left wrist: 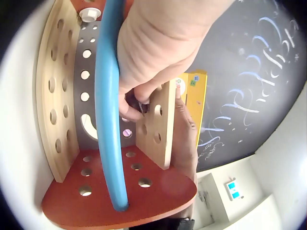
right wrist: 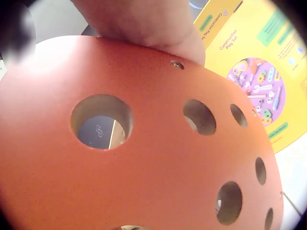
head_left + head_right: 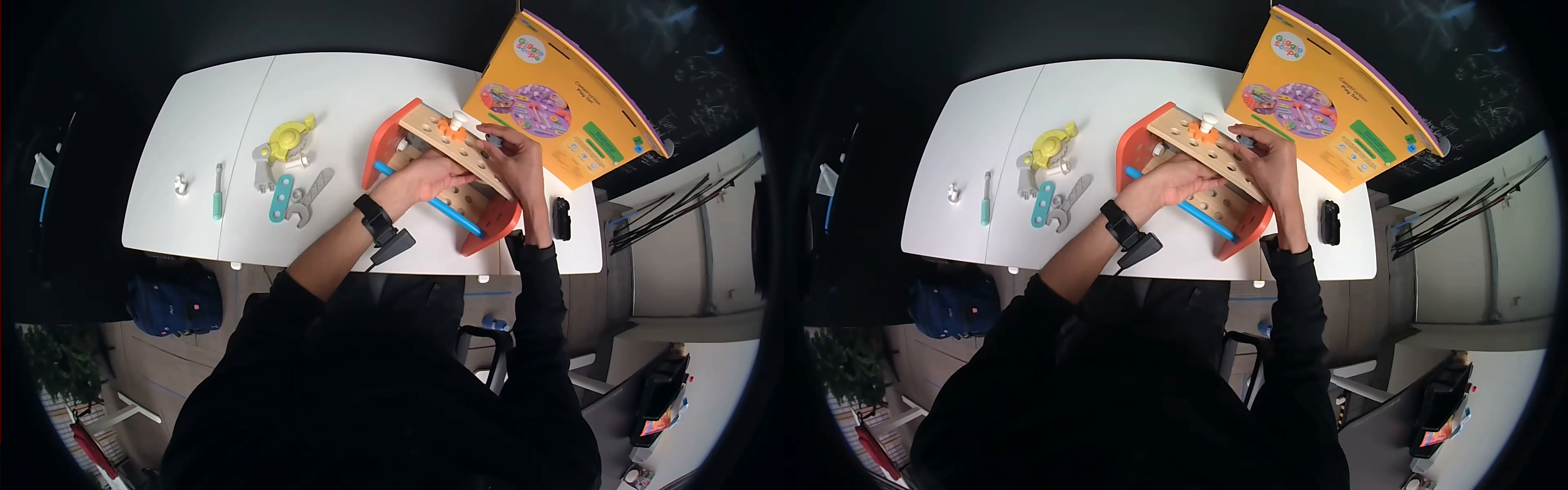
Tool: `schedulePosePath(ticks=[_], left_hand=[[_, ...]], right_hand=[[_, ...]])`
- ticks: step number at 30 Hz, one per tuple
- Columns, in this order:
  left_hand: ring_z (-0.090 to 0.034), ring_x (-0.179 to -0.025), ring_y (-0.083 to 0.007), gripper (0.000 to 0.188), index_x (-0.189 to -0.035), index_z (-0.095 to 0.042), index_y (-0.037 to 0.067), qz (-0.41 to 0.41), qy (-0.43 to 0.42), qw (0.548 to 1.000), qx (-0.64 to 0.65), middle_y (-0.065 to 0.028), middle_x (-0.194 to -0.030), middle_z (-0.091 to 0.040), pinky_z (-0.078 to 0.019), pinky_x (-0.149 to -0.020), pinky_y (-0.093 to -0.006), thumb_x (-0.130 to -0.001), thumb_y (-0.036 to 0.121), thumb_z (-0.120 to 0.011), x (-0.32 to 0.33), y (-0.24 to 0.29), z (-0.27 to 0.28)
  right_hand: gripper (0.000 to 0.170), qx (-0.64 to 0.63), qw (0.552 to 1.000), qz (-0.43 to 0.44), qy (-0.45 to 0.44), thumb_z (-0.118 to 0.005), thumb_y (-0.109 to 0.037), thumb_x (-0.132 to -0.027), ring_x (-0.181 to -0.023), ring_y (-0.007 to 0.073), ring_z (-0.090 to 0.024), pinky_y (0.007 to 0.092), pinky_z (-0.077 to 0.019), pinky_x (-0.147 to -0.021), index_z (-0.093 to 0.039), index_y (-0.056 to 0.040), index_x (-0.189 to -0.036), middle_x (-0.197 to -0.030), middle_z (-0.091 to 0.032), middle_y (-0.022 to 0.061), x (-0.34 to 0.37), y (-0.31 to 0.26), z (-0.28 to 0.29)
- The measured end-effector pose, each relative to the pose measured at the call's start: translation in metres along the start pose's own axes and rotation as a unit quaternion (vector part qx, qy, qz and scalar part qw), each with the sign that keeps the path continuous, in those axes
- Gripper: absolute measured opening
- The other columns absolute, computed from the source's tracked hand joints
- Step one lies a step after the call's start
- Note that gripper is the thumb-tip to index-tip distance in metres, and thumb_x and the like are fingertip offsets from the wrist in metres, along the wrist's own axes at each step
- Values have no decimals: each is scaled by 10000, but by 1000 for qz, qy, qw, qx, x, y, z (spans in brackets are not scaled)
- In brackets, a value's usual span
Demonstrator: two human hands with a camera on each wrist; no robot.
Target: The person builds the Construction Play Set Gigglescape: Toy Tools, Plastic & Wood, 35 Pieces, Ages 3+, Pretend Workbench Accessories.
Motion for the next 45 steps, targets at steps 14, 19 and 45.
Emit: schedulePosePath(ticks=[14,19,45], left_hand=[[-599,-1195,-251,474,-1376,-434,23,-62,-21,997,-50,-121,-1336,-546,-538,-1034,-384,-934,-64,-582,-5,-4,4],[-636,-1133,-252,457,-1359,-447,12,-75,-2,995,-64,-131,-1303,-566,-562,-999,-376,-928,-75,-570,-8,-2,3],[-651,-1093,-203,309,-1292,-511,68,-88,24,988,-126,-100,-1219,-616,-573,-939,-389,-987,68,-560,3,-3,-9]], right_hand=[[186,69,990,-110,-59,-658,-123,-945,-790,83,-609,238,-488,-765,-761,-22,-1063,-916,-746,54,2,-13,2],[190,-42,998,-40,8,-652,-110,-944,-773,84,-627,244,-504,-743,-740,13,-1059,-894,-753,63,-3,5,6],[216,43,996,-71,-37,-823,-193,-814,-717,81,-583,250,-488,-692,-696,-20,-838,-761,-655,10,-4,18,7]])
Point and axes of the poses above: each hand's wrist, its own x-axis away from the middle knuckle, its own z-axis out of the back of the hand, y = z × x, the point moved 2 cm from there along -x, towards the middle knuckle
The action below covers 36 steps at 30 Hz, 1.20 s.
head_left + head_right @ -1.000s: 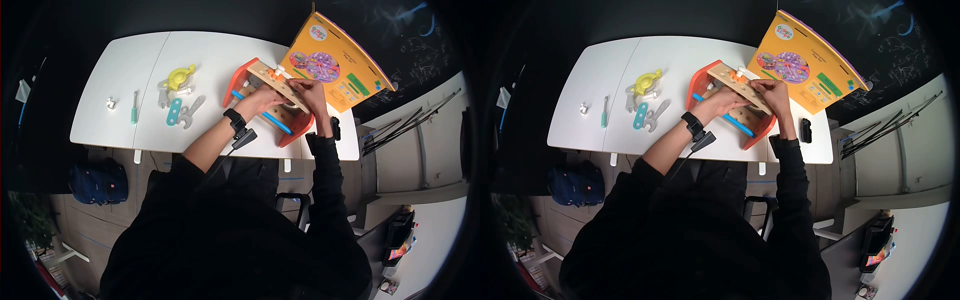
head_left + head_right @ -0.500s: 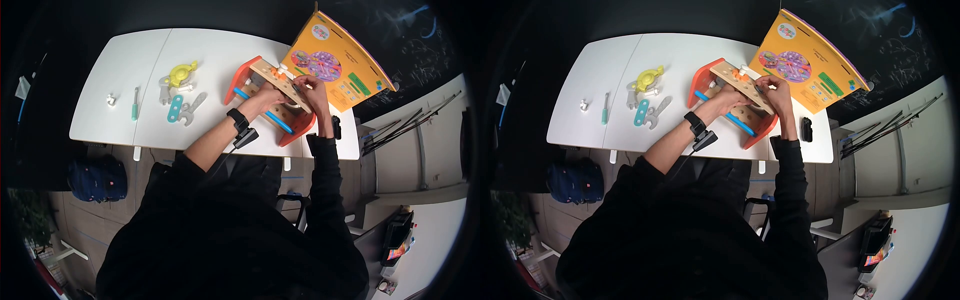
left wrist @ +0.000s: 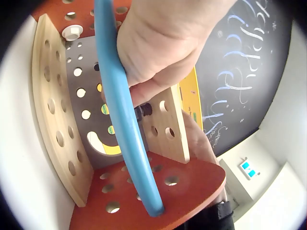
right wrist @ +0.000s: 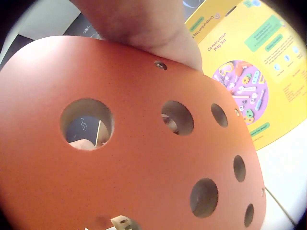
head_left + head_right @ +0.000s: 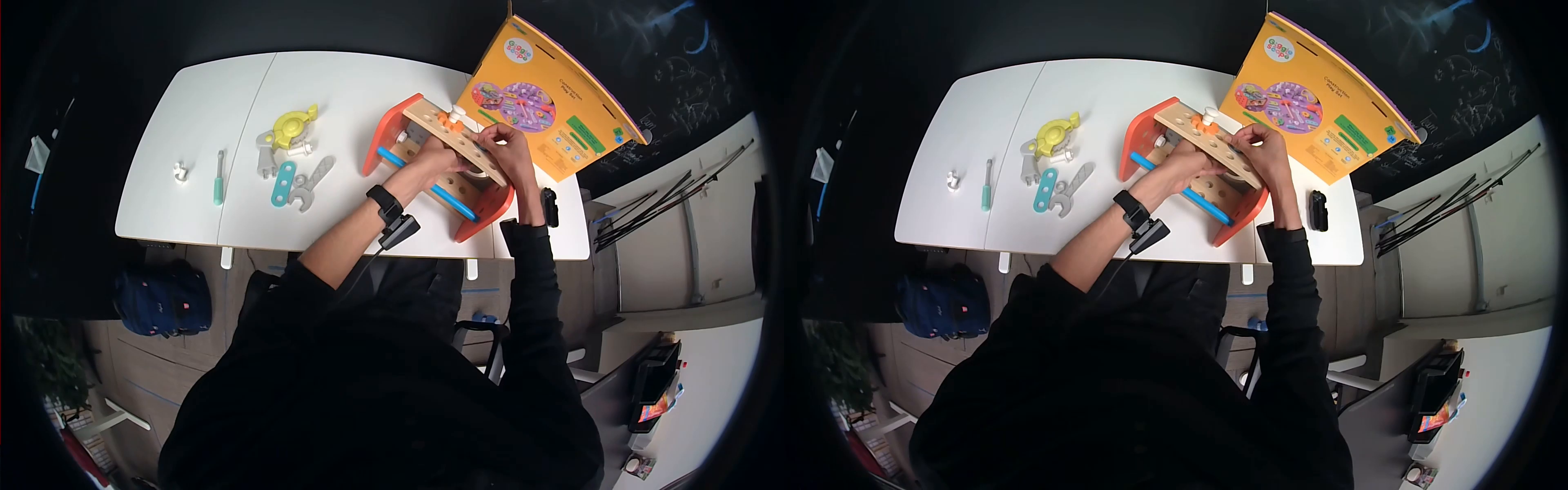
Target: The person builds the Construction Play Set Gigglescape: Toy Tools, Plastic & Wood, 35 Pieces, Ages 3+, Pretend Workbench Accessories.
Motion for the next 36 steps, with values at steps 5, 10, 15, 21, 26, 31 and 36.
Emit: schedulePosePath(ticks=[5,10,15,21,26,31,36], left_hand=[[-647,-1047,-172,355,-1286,-503,58,38,2,999,-31,-85,-1168,-629,-567,-894,-353,-937,14,-555,-1,-3,3],[-619,-907,-129,423,-1304,-496,39,22,72,996,-52,-60,-1102,-627,-519,-764,-289,-892,-53,-484,-10,-13,12],[-584,-858,-97,344,-1229,-568,23,-97,81,991,-47,-37,-1056,-628,-479,-685,-256,-897,-24,-491,-6,-15,4],[-605,-1080,-182,329,-1247,-572,-17,-88,190,964,-162,-117,-1154,-659,-485,-884,-336,-962,137,-511,0,-12,7],[-635,-1011,-192,329,-1228,-579,-3,-87,125,986,-71,-104,-1093,-682,-503,-848,-341,-926,122,-545,-2,-12,7],[-490,-798,-49,350,-1161,-582,20,-198,218,938,-182,-14,-995,-620,-392,-625,-247,-837,-50,-467,-3,-19,7],[-565,-927,-81,421,-1193,-553,8,-119,25,992,9,-50,-1106,-626,-452,-742,-242,-798,-107,-464,2,-20,10]], right_hand=[[213,0,1000,19,8,-822,-195,-816,-714,82,-580,248,-484,-691,-696,-23,-820,-752,-654,10,3,-6,-1],[171,23,1000,12,-1,-787,-160,-845,-711,71,-568,242,-477,-689,-693,-18,-834,-748,-644,0,2,-7,-1],[236,4,1000,15,8,-824,-210,-816,-690,83,-559,248,-473,-674,-688,-18,-800,-724,-631,2,2,-5,-1],[234,24,999,23,7,-818,-212,-821,-697,84,-568,251,-480,-676,-685,-19,-804,-740,-646,12,1,-3,-1],[225,9,1000,26,13,-815,-202,-821,-697,90,-571,254,-484,-677,-686,-18,-815,-741,-648,9,0,-1,-1],[225,10,999,32,19,-815,-196,-821,-694,99,-570,257,-485,-676,-682,-14,-807,-732,-643,5,0,-4,-1],[212,-4,999,30,23,-822,-168,-812,-684,97,-568,257,-483,-666,-682,-14,-774,-713,-640,10,4,-7,-2]])
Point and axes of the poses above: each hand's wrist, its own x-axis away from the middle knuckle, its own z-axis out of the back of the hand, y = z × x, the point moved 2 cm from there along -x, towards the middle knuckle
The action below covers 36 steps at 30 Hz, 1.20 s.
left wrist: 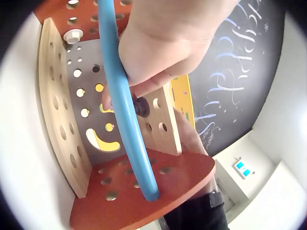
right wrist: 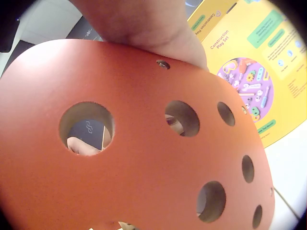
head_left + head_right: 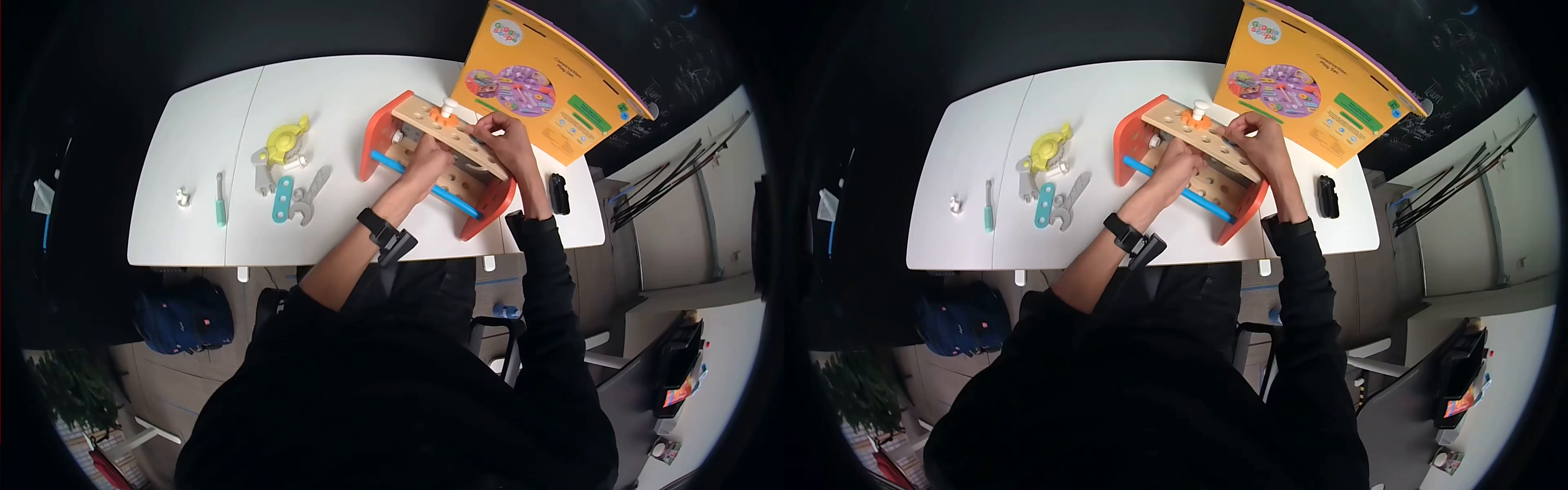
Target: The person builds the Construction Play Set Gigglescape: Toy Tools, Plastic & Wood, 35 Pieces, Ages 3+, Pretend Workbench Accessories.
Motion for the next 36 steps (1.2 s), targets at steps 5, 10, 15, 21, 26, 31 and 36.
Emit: schedulePosePath(ticks=[5,10,15,21,26,31,36], left_hand=[[-587,-954,-100,409,-1173,-577,4,-11,33,998,-60,-52,-1108,-626,-469,-791,-238,-794,-107,-473,-3,-3,-5],[-594,-951,-116,429,-1253,-577,-8,15,23,999,-43,-51,-1104,-625,-480,-827,-284,-830,-51,-528,3,4,-5],[-608,-1071,-131,363,-1233,-621,-14,65,-65,988,-126,-101,-1218,-645,-472,-928,-274,-880,14,-542,50,55,-14],[-619,-1170,-209,355,-1167,-692,-20,5,-48,952,-301,-142,-1187,-696,-487,-988,-352,-993,264,-570,66,156,45],[-642,-1098,-229,423,-1195,-684,-5,40,46,894,-444,-148,-1119,-704,-484,-981,-364,-992,355,-592,30,157,85],[-636,-1104,-255,449,-1237,-667,16,126,-131,867,-465,-161,-1086,-697,-471,-985,-357,-939,352,-677,27,158,90],[-620,-1149,-238,669,-1468,-437,22,85,-68,879,-465,-169,-1194,-667,-494,-953,-336,-865,60,-725,68,165,69]], right_hand=[[203,-3,1000,4,6,-830,-152,-800,-668,87,-561,254,-480,-661,-687,-10,-773,-702,-639,7,1,-5,-1],[187,-3,1000,6,2,-825,-137,-801,-690,93,-579,259,-483,-668,-695,-3,-802,-693,-645,12,2,-3,-1],[236,19,993,21,111,-785,-185,-843,-834,143,-640,309,-517,-755,-696,28,-893,-888,-711,90,9,2,13],[852,27,973,-227,-5,-739,-449,-855,-1058,314,-653,380,-556,-814,-408,83,-1432,-1243,-606,268,56,-5,51],[778,-85,965,-241,-53,-706,-367,-898,-1030,260,-649,338,-557,-787,-378,59,-1460,-1206,-609,219,65,11,38],[398,-43,996,-74,-25,-621,-116,-942,-1055,201,-620,303,-547,-800,-492,-50,-1313,-1260,-555,141,70,0,30],[511,-170,984,13,47,-560,154,-851,-1276,278,-553,340,-517,-997,-438,-47,-1305,-1527,-381,169,88,-47,23]])
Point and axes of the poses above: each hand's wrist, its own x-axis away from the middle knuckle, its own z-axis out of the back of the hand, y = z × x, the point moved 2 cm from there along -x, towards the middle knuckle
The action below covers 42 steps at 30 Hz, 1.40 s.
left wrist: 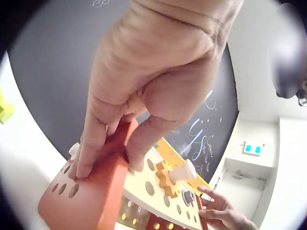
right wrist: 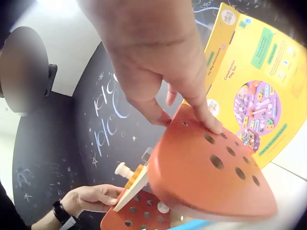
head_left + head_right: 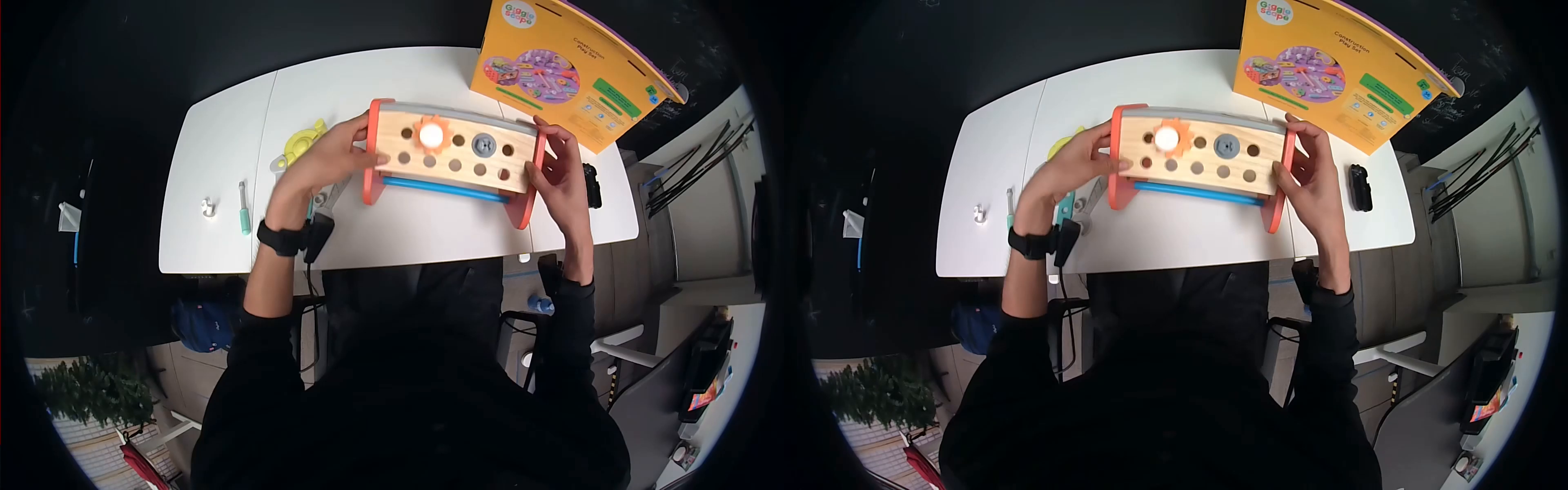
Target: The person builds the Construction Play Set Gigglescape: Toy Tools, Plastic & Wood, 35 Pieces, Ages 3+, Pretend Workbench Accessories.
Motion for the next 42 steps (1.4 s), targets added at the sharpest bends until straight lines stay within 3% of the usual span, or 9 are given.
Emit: schedulePosePath(ticks=[2,7,10,24,26,29,36,40,42], left_hand=[[-635,-1121,-261,772,-1507,-350,30,-21,49,999,-12,-179,-1182,-674,-503,-943,-343,-835,20,-728,6,-19,-11],[-691,-995,-329,960,-1568,-189,60,37,127,987,-86,-230,-1190,-663,-543,-877,-376,-775,-56,-719,28,-15,-25],[-629,-1152,-290,923,-1565,-219,82,-11,119,992,-36,-236,-1326,-584,-569,-884,-341,-794,-98,-692,36,-14,-29],[-713,-904,-353,914,-1567,-188,99,-80,76,987,-114,-230,-1253,-633,-564,-803,-408,-794,-98,-635,38,-39,-27],[-724,-897,-300,787,-1525,-323,76,-129,112,983,-72,-201,-1233,-661,-569,-792,-372,-821,-80,-638,45,-56,-10],[-709,-913,-255,420,-1237,-645,16,-36,183,980,-73,-165,-1167,-697,-564,-798,-328,-823,-3,-714,49,-88,28],[-656,-945,-318,353,-1076,-709,30,-56,192,919,-340,-143,-1038,-680,-520,-864,-380,-732,47,-787,21,-153,39],[-643,-962,-297,329,-1042,-714,50,-90,194,922,-323,-130,-1004,-661,-514,-848,-386,-719,17,-771,5,-173,30],[-650,-953,-295,330,-1037,-715,61,-22,177,941,-287,-134,-998,-669,-517,-822,-388,-714,12,-763,3,-175,29]], right_hand=[[595,81,992,87,-40,-582,161,-839,-1341,277,-494,379,-478,-1067,-425,-46,-1374,-1573,-329,162,5,3,-3],[772,76,996,36,-43,-629,179,-806,-1364,265,-463,403,-443,-1109,-371,-70,-1489,-1569,-347,147,23,13,-10],[854,104,994,17,-37,-661,195,-760,-1375,271,-443,414,-419,-1132,-363,-80,-1510,-1568,-360,100,27,18,-9],[645,241,968,16,-73,-667,166,-753,-1300,236,-529,376,-501,-1063,-562,-28,-1359,-1481,-489,91,28,24,3],[691,230,971,27,-61,-657,170,-763,-1335,244,-492,389,-503,-1058,-520,-48,-1405,-1504,-461,98,30,25,3],[759,216,975,-2,-42,-643,155,-809,-1313,274,-515,395,-538,-1000,-417,-97,-1489,-1508,-453,124,35,18,8],[680,258,962,-79,-27,-667,74,-856,-1112,231,-662,335,-592,-829,-443,-87,-1477,-1463,-510,144,41,41,33],[594,265,962,-60,-24,-678,40,-864,-1037,192,-686,322,-591,-785,-514,-68,-1425,-1414,-568,112,41,38,37],[583,268,961,-68,-27,-673,42,-864,-1021,184,-691,323,-592,-783,-524,-69,-1417,-1403,-581,94,41,36,37]])
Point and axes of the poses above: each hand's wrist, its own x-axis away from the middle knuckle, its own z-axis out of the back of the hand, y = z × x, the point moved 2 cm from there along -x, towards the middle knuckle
